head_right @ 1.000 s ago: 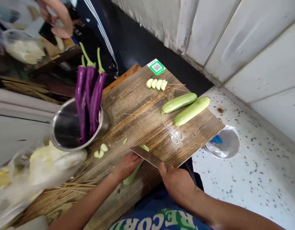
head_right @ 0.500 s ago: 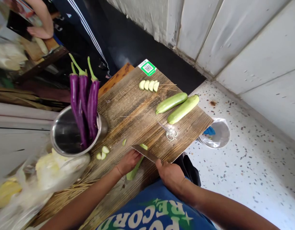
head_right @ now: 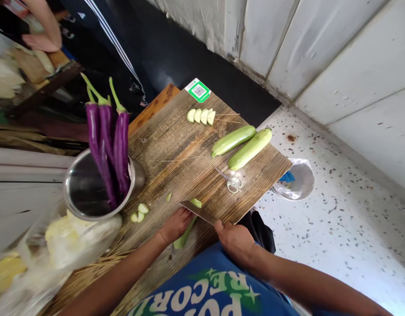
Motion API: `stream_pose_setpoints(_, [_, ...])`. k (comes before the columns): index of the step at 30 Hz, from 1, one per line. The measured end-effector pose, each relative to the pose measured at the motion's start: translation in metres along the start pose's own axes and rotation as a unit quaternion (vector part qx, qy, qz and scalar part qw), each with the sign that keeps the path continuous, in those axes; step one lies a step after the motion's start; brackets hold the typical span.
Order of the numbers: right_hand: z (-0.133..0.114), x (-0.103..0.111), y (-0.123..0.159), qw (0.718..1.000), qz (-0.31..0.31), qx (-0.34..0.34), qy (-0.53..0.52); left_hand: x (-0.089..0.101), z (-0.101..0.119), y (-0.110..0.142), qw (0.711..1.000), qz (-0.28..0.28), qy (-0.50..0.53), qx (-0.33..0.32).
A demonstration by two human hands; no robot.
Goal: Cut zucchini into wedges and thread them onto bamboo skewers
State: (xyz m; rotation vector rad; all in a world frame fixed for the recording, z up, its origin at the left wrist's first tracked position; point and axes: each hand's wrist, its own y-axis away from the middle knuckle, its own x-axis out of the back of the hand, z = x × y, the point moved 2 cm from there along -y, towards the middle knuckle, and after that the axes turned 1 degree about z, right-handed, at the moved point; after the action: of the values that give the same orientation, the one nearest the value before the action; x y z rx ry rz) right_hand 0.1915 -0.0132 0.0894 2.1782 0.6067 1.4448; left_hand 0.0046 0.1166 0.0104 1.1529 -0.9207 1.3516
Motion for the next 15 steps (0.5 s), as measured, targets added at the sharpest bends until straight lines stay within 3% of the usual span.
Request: stream_pose_setpoints(15, [0.0064,0.0019,-0.0052,0.999,-0.026,0.022,-0.008,-0.0095,0.0003,0.006,0.999,0.044,-0.018,0.008])
